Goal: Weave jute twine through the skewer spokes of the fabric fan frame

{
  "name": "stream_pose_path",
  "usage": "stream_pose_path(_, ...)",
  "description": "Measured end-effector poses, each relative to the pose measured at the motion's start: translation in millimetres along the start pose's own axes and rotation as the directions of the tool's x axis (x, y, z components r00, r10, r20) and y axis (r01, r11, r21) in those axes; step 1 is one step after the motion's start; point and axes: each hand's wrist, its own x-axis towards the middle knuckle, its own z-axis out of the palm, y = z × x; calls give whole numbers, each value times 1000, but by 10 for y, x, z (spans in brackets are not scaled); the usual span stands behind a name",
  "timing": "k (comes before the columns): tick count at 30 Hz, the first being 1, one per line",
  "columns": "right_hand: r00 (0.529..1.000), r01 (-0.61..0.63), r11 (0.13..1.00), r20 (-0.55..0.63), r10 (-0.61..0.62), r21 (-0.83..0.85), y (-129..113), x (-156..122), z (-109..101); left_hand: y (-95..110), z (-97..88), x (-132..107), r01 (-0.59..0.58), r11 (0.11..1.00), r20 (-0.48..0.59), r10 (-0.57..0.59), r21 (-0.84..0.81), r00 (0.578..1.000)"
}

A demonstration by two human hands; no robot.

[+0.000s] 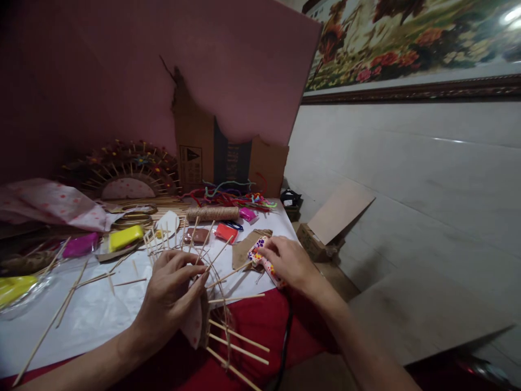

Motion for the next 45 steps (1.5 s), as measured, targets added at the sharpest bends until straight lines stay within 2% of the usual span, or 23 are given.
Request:
stream_pose_path(3, 999, -26, 940, 29, 38, -340, -32, -152, 103, 9, -12, 7, 2, 1000, -3, -2, 1, 1000)
stream_pose_path(5, 996, -70, 894, 12, 83, -444, -48, -209, 188, 10, -15, 9, -1, 1000, 3, 1, 1, 1000)
stream_pose_path(7, 992, -116, 878, -12, 125, -465, -44, -219, 246, 2, -12, 6, -4, 1000, 7, 4, -3, 1000)
stream_pose_path(10, 990, -123, 926, 24, 141, -357, 10, -177, 242, -16, 1, -5, -11, 1000, -2, 11, -7, 1000)
stream_pose_path(13, 987, -115, 982, 92, 130, -151, 124, -111, 177, -29, 11, -16, -10, 1000, -2, 10, 1, 1000)
stream_pose_path(16, 986, -143, 988, 96, 136, 66, 273, -44, 154, -31, 10, -20, -12, 1000, -2, 12, 10, 1000)
stream_pose_path(18, 983, -171, 974, 92, 158, 149, 358, -10, 179, -27, 6, -15, -20, 1000, -6, 20, 12, 1000)
stream_pose_path(21, 979, -203, 968, 62, 196, 146, 414, 18, 228, -23, 4, -1, -28, 1000, -10, 28, 5, 1000)
stream_pose_path(27, 960, -274, 961, -53, 277, 44, 352, 12, 216, -26, 5, 9, -24, 1000, -11, 24, 4, 1000)
stream_pose_path(30, 965, -234, 969, -138, 221, -81, 316, 4, 212, -26, 5, 4, -34, 999, -9, 34, 6, 999)
stream_pose_path(33, 986, -130, 984, -124, 115, -119, 286, 24, 231, -28, 8, 2, -27, 1000, -13, 27, 10, 1000)
stream_pose_path(36, 995, -88, 996, -40, 87, -30, 286, 80, 261, -30, 8, 5, -26, 1000, -17, 26, 8, 1000)
stream_pose_path(40, 993, -104, 985, 67, 96, 138, 360, 180, 293, -29, 5, 1, -29, 999, -13, 30, 13, 999)
stream_pose_path(45, 981, -192, 933, 79, 177, 304, 453, 259, 234, -33, 9, -8, -31, 999, -8, 31, 11, 999)
